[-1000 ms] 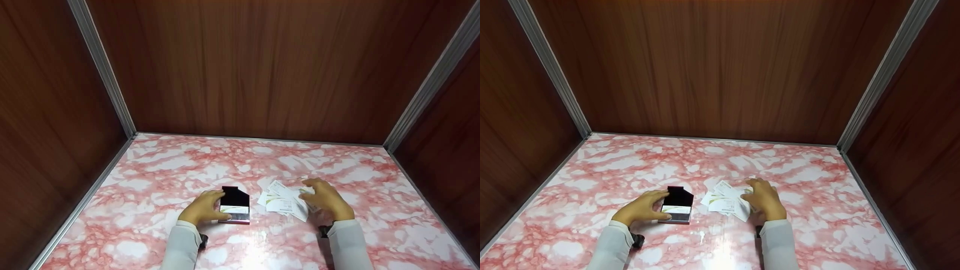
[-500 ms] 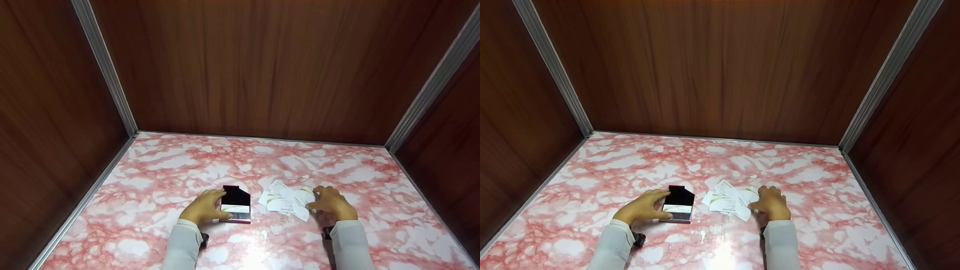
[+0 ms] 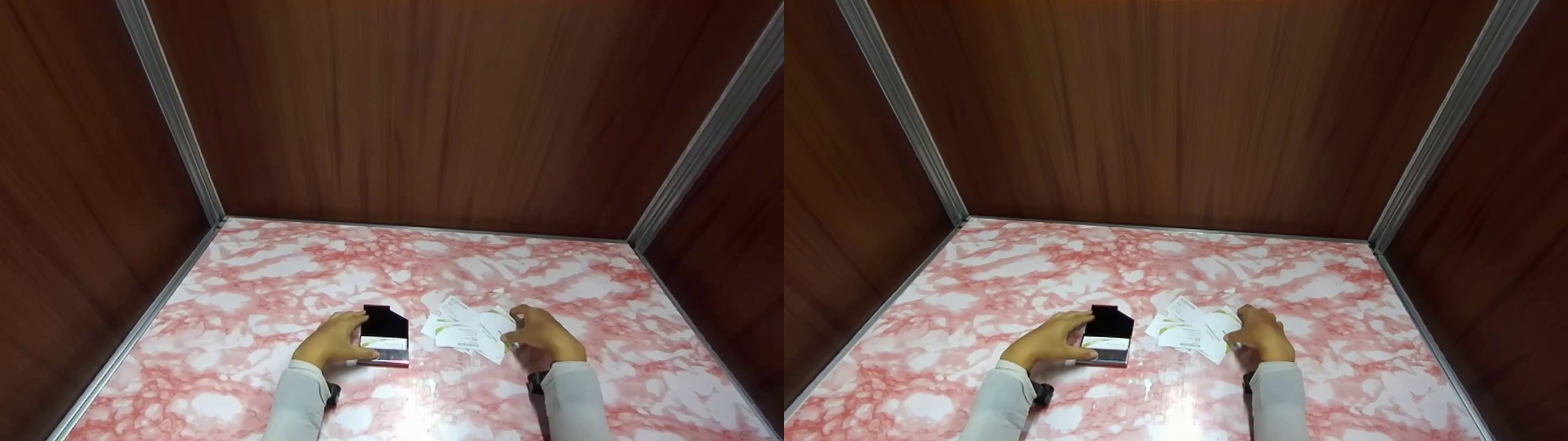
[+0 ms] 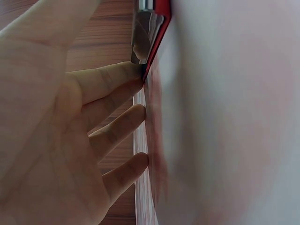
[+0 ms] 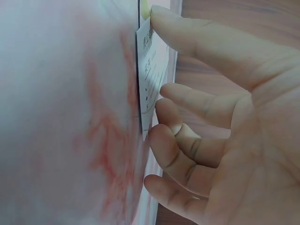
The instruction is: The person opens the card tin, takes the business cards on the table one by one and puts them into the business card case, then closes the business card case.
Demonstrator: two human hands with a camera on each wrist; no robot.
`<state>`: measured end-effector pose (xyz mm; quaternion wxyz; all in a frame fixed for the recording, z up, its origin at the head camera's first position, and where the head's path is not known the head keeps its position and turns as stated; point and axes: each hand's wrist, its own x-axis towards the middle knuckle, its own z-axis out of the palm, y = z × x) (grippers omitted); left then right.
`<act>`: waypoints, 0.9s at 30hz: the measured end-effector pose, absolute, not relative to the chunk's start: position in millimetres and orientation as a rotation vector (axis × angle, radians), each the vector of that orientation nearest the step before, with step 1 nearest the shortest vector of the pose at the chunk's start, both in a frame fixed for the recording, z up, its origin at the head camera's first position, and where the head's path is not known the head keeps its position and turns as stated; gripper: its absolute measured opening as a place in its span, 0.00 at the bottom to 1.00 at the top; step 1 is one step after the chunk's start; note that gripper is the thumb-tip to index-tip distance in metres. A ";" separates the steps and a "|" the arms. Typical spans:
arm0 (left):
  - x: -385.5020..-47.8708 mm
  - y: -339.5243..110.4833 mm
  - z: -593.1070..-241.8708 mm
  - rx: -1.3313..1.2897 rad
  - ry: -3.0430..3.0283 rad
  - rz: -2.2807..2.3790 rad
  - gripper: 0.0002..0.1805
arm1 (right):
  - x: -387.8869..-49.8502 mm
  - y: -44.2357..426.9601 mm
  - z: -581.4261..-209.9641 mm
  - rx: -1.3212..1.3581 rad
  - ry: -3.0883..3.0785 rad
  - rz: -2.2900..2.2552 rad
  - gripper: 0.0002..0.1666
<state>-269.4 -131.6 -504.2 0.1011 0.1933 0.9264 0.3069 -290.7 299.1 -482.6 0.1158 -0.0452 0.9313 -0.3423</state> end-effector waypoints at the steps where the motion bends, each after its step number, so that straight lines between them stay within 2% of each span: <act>1: -269.5 -131.7 -504.4 0.571 2.737 0.908 0.50 | -291.1 299.1 -482.7 -0.131 2.729 -1.007 0.45; 6: -268.9 -132.4 -504.8 0.580 2.737 0.925 0.50 | -291.5 299.7 -483.3 -0.121 2.742 -1.013 0.41; 21: -267.6 -132.6 -503.7 0.585 2.743 0.941 0.50 | -292.2 304.1 -481.3 -0.286 2.837 -1.014 0.16; 27: -268.2 -131.8 -503.4 0.576 2.743 0.928 0.49 | -292.3 303.9 -476.8 -0.327 2.855 -1.037 0.17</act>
